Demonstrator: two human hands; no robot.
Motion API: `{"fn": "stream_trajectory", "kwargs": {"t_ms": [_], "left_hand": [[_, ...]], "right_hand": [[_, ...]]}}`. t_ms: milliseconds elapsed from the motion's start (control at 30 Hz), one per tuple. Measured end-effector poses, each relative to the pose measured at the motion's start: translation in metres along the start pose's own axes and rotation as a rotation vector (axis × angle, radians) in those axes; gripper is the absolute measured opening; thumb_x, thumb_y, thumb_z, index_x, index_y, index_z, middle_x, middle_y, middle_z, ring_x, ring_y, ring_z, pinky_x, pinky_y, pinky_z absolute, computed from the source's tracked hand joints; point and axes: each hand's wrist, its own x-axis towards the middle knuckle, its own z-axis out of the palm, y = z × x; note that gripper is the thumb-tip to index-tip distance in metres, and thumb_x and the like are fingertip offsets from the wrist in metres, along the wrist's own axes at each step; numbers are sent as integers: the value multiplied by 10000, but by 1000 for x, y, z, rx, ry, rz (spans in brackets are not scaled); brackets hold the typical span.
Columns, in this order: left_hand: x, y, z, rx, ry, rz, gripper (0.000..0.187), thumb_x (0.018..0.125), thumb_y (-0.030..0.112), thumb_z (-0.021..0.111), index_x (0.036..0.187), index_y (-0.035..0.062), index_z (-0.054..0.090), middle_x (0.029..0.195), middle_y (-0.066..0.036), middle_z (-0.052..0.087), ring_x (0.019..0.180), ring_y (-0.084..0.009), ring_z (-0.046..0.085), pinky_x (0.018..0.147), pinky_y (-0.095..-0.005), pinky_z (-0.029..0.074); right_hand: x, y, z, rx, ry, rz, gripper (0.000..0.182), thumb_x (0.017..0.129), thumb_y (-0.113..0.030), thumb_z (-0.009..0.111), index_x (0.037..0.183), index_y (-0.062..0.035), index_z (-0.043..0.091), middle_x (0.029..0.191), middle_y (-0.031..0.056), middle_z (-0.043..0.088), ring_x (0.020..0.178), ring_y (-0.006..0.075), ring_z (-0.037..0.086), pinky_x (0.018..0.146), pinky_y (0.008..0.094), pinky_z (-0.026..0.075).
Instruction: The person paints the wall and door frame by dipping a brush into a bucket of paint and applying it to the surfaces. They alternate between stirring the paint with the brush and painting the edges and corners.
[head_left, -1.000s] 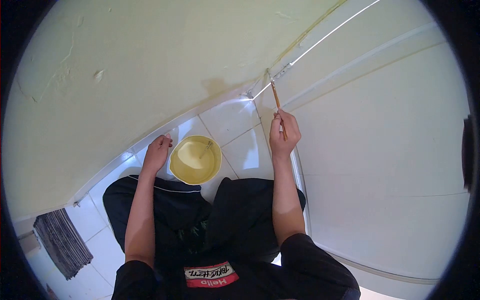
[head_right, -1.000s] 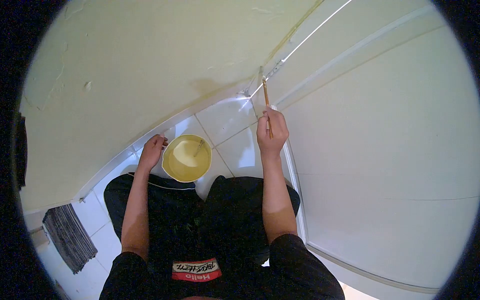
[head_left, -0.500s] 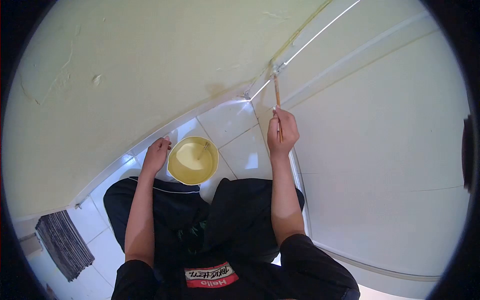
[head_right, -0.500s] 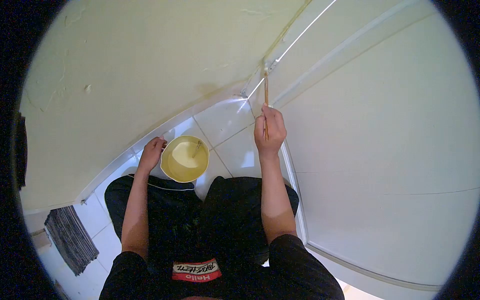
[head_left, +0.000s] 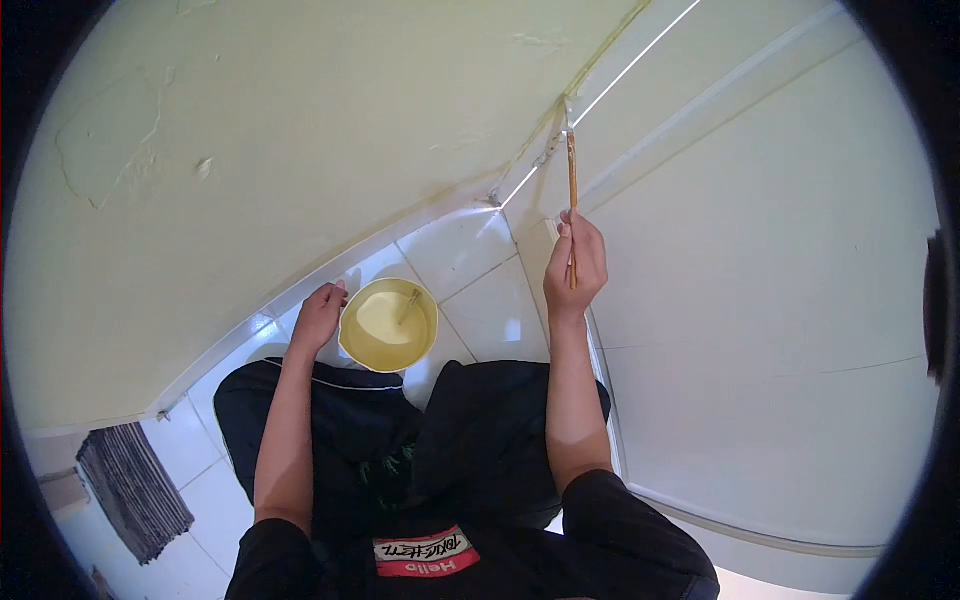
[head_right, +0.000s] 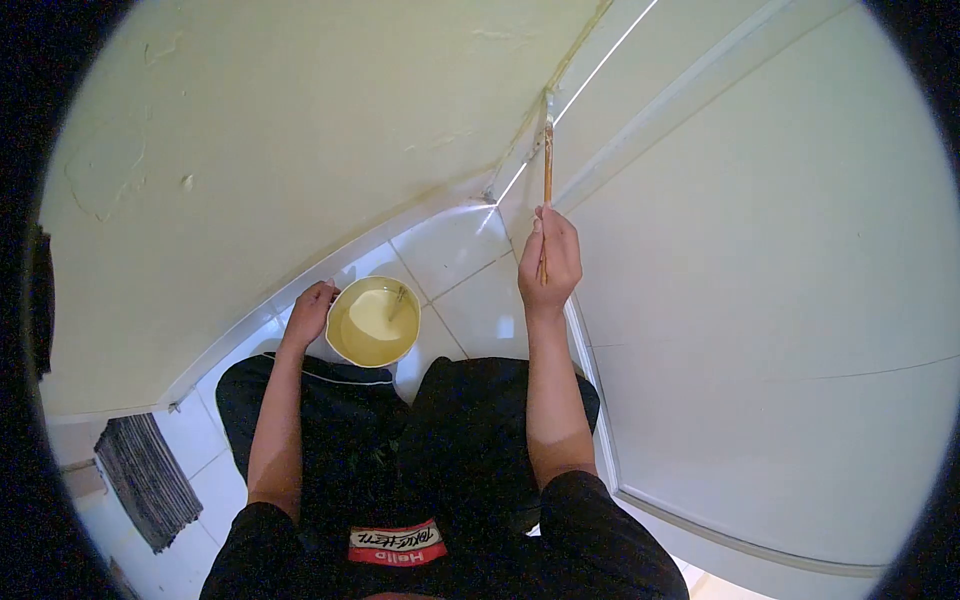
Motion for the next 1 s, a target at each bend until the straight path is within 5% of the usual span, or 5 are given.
{"fn": "stream_trajectory", "kwargs": {"t_ms": [233, 433, 533, 833, 1000], "left_hand": [[1, -1, 1, 1, -7, 13, 515, 1022, 440, 444, 1002, -19, 676, 931, -169, 702, 890, -263, 663, 829, -353, 491], [-4, 6, 0, 42, -25, 34, 496, 1025, 420, 452, 974, -17, 679, 911, -171, 697, 872, -252, 658, 813, -355, 489], [7, -9, 5, 74, -14, 19, 485, 1026, 403, 464, 951, -26, 676, 871, -173, 692, 823, -249, 639, 786, -361, 483], [0, 1, 5, 69, -42, 30, 483, 1034, 387, 461, 898, -31, 661, 797, -129, 657, 774, -201, 601, 746, -345, 462], [10, -21, 5, 6, -50, 81, 483, 1037, 388, 456, 853, -18, 644, 762, -104, 631, 739, -185, 570, 723, -339, 455]], "right_hand": [[-16, 4, 8, 15, -71, 25, 174, 872, 80, 582, 1018, 73, 676, 924, 191, 695, 814, 282, 692, 749, 334, 558], [-30, 17, 13, -14, -255, 303, 167, 870, 21, 605, 1010, 67, 684, 863, 181, 677, 754, 284, 673, 680, 350, 535], [-25, 19, 12, -6, -262, 281, 206, 877, -29, 607, 1057, 33, 686, 886, 193, 662, 732, 334, 654, 659, 384, 538], [-2, -3, -12, 68, -26, 93, 244, 881, 1, 605, 1113, 51, 660, 1029, 197, 674, 868, 308, 688, 760, 328, 563], [-15, 6, -6, 51, -84, 136, 279, 870, -34, 610, 1141, 7, 661, 986, 162, 667, 788, 310, 677, 685, 371, 565]]}}
